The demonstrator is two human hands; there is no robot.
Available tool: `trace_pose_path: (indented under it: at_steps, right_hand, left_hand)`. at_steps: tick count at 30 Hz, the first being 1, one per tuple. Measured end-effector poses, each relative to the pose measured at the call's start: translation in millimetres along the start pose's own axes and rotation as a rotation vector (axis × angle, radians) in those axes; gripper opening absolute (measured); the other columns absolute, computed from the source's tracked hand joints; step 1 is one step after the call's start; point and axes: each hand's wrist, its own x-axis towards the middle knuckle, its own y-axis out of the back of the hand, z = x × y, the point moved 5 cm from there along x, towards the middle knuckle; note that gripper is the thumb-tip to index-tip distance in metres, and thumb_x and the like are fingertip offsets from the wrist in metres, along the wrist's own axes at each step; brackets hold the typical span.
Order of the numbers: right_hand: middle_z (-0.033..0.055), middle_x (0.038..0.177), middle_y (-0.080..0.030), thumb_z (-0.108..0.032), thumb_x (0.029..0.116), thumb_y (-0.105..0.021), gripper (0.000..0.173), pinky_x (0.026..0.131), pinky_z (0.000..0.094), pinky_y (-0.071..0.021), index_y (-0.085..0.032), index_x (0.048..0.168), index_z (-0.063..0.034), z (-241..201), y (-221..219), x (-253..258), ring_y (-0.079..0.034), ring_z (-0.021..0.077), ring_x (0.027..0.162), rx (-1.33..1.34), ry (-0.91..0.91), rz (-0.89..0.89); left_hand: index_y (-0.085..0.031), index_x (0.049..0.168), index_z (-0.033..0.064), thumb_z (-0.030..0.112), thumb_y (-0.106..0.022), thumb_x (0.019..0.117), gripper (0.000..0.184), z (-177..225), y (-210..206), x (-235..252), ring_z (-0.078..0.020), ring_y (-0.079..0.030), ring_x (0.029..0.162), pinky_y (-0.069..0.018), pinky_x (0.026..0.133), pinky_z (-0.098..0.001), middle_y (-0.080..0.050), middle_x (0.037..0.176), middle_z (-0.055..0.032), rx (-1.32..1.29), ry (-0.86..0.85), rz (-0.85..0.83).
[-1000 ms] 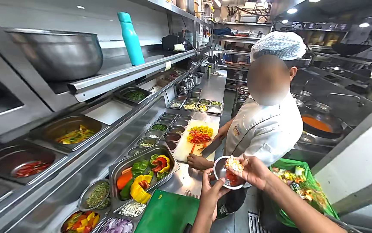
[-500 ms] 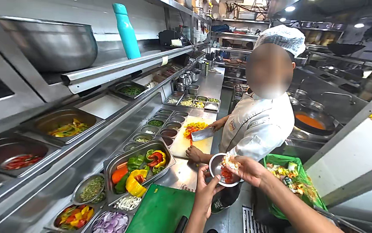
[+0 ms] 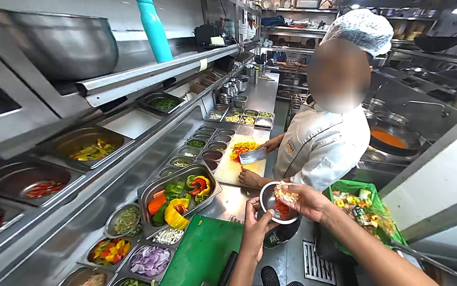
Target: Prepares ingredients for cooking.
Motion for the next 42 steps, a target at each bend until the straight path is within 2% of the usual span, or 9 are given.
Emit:
trace_pose_path:
  at_steps: [6, 9, 11, 16, 20, 27, 31, 38, 42]
  right_hand:
    - [0.0187, 0.107, -0.070, 0.003, 0.0982, -0.054, 0.026, 0.085, 0.0399, -0.0632, -0.058, 0.124, 0.0036, 4.1, -4.0, 1.1, -0.073, 0.0265, 0.091, -0.046, -0.016, 0.028]
    - [0.0194, 0.109, -0.069, 0.001, 0.0985, -0.050, 0.028, 0.084, 0.0416, -0.0626, -0.058, 0.126, 0.0034, -4.8, 1.2, -7.6, -0.072, 0.0278, 0.093, -0.066, 0.015, 0.050]
    - [0.0194, 0.110, -0.069, -0.001, 0.0994, -0.049, 0.029, 0.085, 0.0417, -0.0625, -0.057, 0.126, 0.0032, 1.4, -11.9, -1.3, -0.072, 0.0276, 0.094, -0.091, 0.003, -0.009]
    - [0.0160, 0.104, -0.072, -0.002, 0.0973, -0.064, 0.022, 0.085, 0.0389, -0.0629, -0.062, 0.118, 0.0032, -2.1, -13.0, -3.5, -0.073, 0.0237, 0.090, -0.150, 0.035, -0.068]
    - [0.0139, 0.105, -0.072, 0.000, 0.0950, -0.067, 0.026, 0.085, 0.0380, -0.0626, -0.062, 0.121, 0.0018, 4.4, -10.9, 3.6, -0.073, 0.0224, 0.090, -0.175, 0.025, -0.094]
    - [0.0172, 0.106, -0.070, -0.017, 0.1033, -0.058, 0.026, 0.085, 0.0401, -0.0628, -0.058, 0.123, -0.0006, 6.9, -7.7, -0.4, -0.073, 0.0258, 0.092, 0.043, -0.067, -0.073]
    - [0.0181, 0.108, -0.069, -0.018, 0.1047, -0.054, 0.026, 0.085, 0.0405, -0.0624, -0.058, 0.124, -0.0002, 5.9, -7.0, -2.2, -0.072, 0.0263, 0.093, 0.060, -0.075, -0.086]
    - [0.0164, 0.108, -0.071, -0.007, 0.0995, -0.061, 0.022, 0.086, 0.0410, -0.0625, -0.062, 0.120, 0.0014, 10.6, -15.6, 3.9, -0.073, 0.0253, 0.093, -0.101, -0.025, -0.089]
    - [0.0142, 0.104, -0.072, -0.004, 0.0962, -0.067, 0.023, 0.085, 0.0416, -0.0627, -0.064, 0.118, 0.0021, 13.8, -33.8, 12.9, -0.073, 0.0237, 0.091, -0.327, 0.053, -0.186]
  left_hand:
    - [-0.039, 0.141, 0.0044, 0.004, -0.070, 0.0881, 0.062, 2.7, 7.4, -2.6, -0.0381, -0.069, 0.100, -0.0645, 0.075, -0.0509, -0.057, 0.124, -0.0229, 0.005, -0.010, 0.004]
    - [-0.039, 0.141, 0.0042, 0.003, -0.069, 0.0877, 0.061, 0.5, -2.8, -2.8, -0.0367, -0.069, 0.098, -0.0642, 0.074, -0.0495, -0.059, 0.122, -0.0226, 0.003, -0.013, 0.001]
    - [-0.039, 0.141, 0.0044, 0.003, -0.069, 0.0880, 0.061, 7.5, 11.7, -6.1, -0.0360, -0.069, 0.098, -0.0641, 0.075, -0.0494, -0.058, 0.123, -0.0219, 0.013, -0.021, 0.032]
    - [-0.040, 0.140, 0.0053, 0.004, -0.069, 0.0875, 0.060, 4.1, 9.5, -8.5, -0.0361, -0.069, 0.099, -0.0643, 0.075, -0.0492, -0.059, 0.123, -0.0214, 0.011, -0.011, 0.028]
    - [-0.039, 0.140, 0.0043, 0.000, -0.067, 0.0882, 0.059, 6.7, 7.7, -11.4, -0.0351, -0.069, 0.098, -0.0641, 0.074, -0.0483, -0.058, 0.122, -0.0211, 0.026, -0.013, 0.035]
    - [-0.038, 0.139, 0.0033, -0.002, -0.065, 0.0887, 0.057, 1.4, 10.1, -10.4, -0.0338, -0.069, 0.097, -0.0637, 0.074, -0.0478, -0.057, 0.120, -0.0206, 0.038, -0.005, 0.040]
    - [-0.038, 0.138, 0.0038, -0.002, -0.064, 0.0895, 0.055, -0.5, 12.9, -12.3, -0.0335, -0.068, 0.097, -0.0635, 0.074, -0.0474, -0.058, 0.119, -0.0200, 0.026, 0.003, 0.045]
    - [-0.038, 0.139, 0.0042, -0.003, -0.064, 0.0886, 0.057, -5.9, 25.5, -15.7, -0.0346, -0.069, 0.097, -0.0638, 0.073, -0.0490, -0.057, 0.119, -0.0203, -0.003, 0.005, 0.085]
    - [-0.038, 0.140, 0.0044, -0.001, -0.064, 0.0879, 0.058, -7.4, 39.8, -20.6, -0.0347, -0.068, 0.098, -0.0636, 0.073, -0.0491, -0.057, 0.121, -0.0202, 0.005, -0.007, 0.148]
